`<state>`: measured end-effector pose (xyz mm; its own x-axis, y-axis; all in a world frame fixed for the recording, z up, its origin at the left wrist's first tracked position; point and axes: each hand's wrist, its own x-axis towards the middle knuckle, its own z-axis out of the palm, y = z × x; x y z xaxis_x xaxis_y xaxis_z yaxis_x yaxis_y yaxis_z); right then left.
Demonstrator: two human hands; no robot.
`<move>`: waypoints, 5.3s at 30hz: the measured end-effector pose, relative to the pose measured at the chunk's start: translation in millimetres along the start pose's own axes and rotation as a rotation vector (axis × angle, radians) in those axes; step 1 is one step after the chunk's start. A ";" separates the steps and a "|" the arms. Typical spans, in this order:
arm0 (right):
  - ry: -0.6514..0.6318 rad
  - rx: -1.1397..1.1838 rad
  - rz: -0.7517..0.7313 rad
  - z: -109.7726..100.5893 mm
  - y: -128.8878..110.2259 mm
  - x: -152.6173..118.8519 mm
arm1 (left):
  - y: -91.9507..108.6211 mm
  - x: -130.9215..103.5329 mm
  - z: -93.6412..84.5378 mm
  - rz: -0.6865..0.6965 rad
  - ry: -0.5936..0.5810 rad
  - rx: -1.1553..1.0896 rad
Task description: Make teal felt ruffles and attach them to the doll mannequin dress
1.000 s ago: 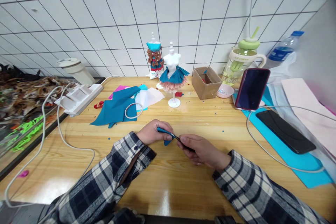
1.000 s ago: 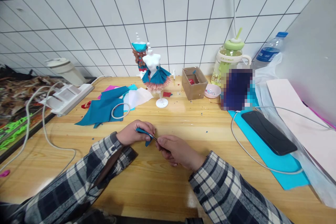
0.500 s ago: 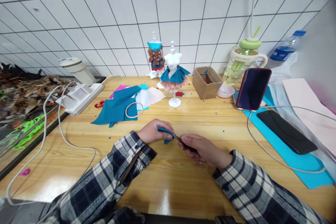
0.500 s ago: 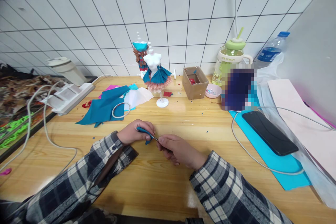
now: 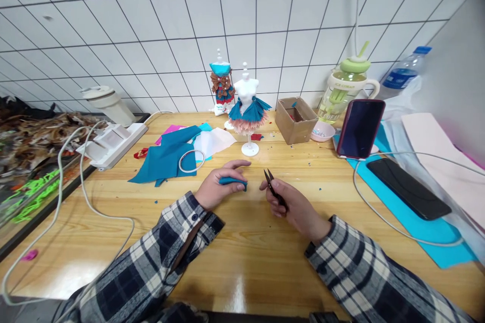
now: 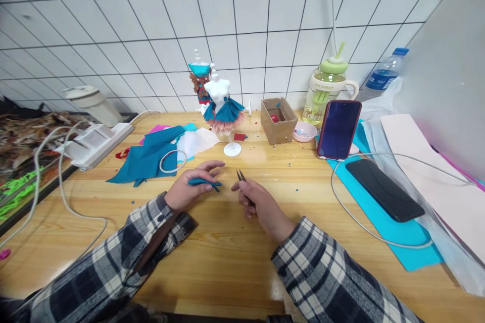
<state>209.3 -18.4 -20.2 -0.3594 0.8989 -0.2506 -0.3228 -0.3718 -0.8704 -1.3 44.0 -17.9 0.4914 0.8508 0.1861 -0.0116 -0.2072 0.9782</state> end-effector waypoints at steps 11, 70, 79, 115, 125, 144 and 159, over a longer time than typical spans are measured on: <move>-0.015 0.003 0.291 6.5 0.7 0.1 | 13.8 -5.3 17.7 0.025 -0.287 0.165; 0.180 -1.019 -0.194 -13.4 0.8 8.8 | -9.2 -3.3 21.7 -0.319 0.113 -0.224; 0.154 -1.029 -0.201 -13.4 2.4 9.2 | -8.1 -4.1 23.0 -0.303 0.022 -0.074; 0.085 -1.052 -0.195 -18.0 0.2 14.0 | -8.2 -5.0 21.4 -0.274 -0.059 -0.002; 0.085 -1.033 -0.179 -16.6 -0.4 11.6 | -6.5 -4.4 21.8 -0.254 -0.046 -0.006; 0.073 -1.075 -0.175 -16.3 1.2 14.2 | -10.5 -5.8 24.8 -0.232 -0.087 0.035; 0.070 -1.090 -0.191 -16.6 4.0 15.0 | -12.4 -5.1 23.9 -0.204 -0.102 0.071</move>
<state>217.2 -2.6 -34.5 -0.3244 0.9436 -0.0661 0.5883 0.1466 -0.7952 17.2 30.7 -33.1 0.5627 0.8262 -0.0285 0.1561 -0.0723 0.9851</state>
